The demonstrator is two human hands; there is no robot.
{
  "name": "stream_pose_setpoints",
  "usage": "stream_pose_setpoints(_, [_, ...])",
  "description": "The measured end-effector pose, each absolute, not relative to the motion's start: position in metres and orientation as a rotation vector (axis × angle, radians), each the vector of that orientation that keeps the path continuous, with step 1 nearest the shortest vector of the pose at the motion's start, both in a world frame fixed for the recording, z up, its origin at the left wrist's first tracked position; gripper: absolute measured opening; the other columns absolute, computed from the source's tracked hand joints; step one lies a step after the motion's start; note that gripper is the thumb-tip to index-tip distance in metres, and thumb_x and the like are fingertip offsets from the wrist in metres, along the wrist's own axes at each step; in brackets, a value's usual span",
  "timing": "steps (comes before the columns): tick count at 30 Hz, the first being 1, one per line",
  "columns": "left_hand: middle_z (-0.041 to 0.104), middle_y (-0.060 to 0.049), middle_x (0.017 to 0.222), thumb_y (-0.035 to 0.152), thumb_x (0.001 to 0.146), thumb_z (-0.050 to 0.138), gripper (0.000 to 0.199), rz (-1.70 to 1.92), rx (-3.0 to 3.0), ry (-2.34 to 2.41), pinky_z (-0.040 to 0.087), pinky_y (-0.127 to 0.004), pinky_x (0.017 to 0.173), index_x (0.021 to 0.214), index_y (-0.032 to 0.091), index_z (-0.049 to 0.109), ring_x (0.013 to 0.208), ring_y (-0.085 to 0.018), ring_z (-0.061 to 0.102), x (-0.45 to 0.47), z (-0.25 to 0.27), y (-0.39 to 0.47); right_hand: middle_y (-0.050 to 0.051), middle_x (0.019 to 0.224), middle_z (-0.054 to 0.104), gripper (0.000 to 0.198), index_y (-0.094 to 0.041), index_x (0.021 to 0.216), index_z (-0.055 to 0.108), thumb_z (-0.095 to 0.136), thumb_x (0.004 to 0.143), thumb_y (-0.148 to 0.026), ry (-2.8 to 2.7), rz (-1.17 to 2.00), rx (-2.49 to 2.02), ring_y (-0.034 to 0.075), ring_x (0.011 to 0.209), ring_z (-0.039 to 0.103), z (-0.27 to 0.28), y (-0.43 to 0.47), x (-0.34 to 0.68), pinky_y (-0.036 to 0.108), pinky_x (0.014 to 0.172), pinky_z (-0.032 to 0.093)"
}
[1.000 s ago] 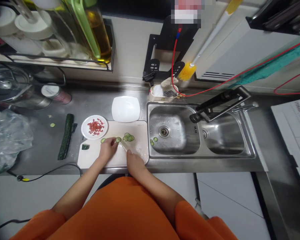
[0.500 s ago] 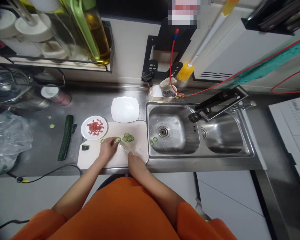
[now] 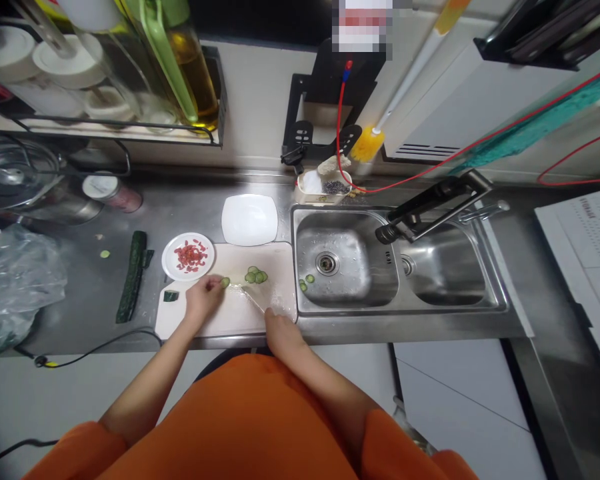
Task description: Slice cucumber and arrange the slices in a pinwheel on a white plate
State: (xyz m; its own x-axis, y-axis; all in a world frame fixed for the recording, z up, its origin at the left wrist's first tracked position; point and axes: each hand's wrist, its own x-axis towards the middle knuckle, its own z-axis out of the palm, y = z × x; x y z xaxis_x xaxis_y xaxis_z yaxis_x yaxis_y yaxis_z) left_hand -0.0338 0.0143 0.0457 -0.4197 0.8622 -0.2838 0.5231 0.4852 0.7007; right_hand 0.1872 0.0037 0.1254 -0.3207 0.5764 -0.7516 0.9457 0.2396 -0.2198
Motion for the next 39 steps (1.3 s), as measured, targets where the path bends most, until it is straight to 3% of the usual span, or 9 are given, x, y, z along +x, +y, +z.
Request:
stream_pose_setpoints(6, [0.068,-0.003,0.074,0.035,0.076,0.053,0.021,0.679,1.091,2.291,0.043,-0.027,0.068,0.082,0.019,0.065,0.067,-0.016,0.06,-0.065,0.04,-0.002,0.014,0.091,0.065,0.039,-0.013,0.118,0.044,0.035,0.082,0.0,1.973,-0.909,1.369,0.024,0.094,0.062,0.127,0.006,0.186,0.029,0.071,0.045])
stream_pose_setpoints(13, [0.064,-0.007,0.076,0.031,0.08,0.049,0.021,0.636,1.431,2.323,0.043,-0.031,0.073,0.083,0.017,0.064,0.073,-0.019,0.057,-0.065,0.034,-0.006,0.013,0.09,0.065,0.04,-0.014,0.119,0.044,0.034,0.082,0.0,1.987,-0.888,1.378,0.024,0.094,0.062,0.126,0.005,0.188,0.03,0.07,0.045])
stream_pose_setpoints(18, [0.064,-0.007,0.09,0.03,0.081,0.053,0.024,0.703,1.61,2.016,0.045,-0.029,0.079,0.097,0.018,0.064,0.081,-0.018,0.057,-0.038,0.039,0.015,0.013,0.09,0.065,0.039,-0.014,0.117,0.044,0.032,0.083,0.0,1.988,-0.897,1.382,0.024,0.092,0.063,0.122,0.001,0.191,0.03,0.07,0.046])
stream_pose_setpoints(25, [0.06,-0.006,0.093,0.018,0.076,0.056,0.033,0.507,1.731,1.688,0.047,-0.03,0.081,0.108,0.019,0.063,0.083,-0.017,0.057,-0.002,0.03,0.058,0.013,0.092,0.065,0.037,-0.015,0.115,0.044,0.034,0.083,-0.001,1.976,-0.901,1.38,0.024,0.094,0.063,0.124,0.001,0.195,0.03,0.071,0.046])
stream_pose_setpoints(33, [0.059,-0.006,0.092,0.018,0.074,0.056,0.027,0.51,1.73,1.662,0.047,-0.031,0.081,0.099,0.02,0.065,0.082,-0.017,0.056,0.002,0.021,0.06,0.014,0.093,0.065,0.036,-0.015,0.115,0.045,0.032,0.084,-0.002,1.981,-0.905,1.407,0.025,0.095,0.063,0.123,-0.004,0.2,0.031,0.073,0.046])
stream_pose_setpoints(39, [0.06,-0.003,0.077,0.016,0.075,0.053,0.015,0.538,1.728,1.696,0.044,-0.029,0.074,0.085,0.019,0.064,0.075,-0.017,0.055,0.0,0.03,0.057,0.014,0.092,0.065,0.036,-0.015,0.114,0.046,0.032,0.083,-0.002,1.993,-0.891,1.401,0.025,0.093,0.063,0.123,-0.002,0.202,0.03,0.07,0.046])
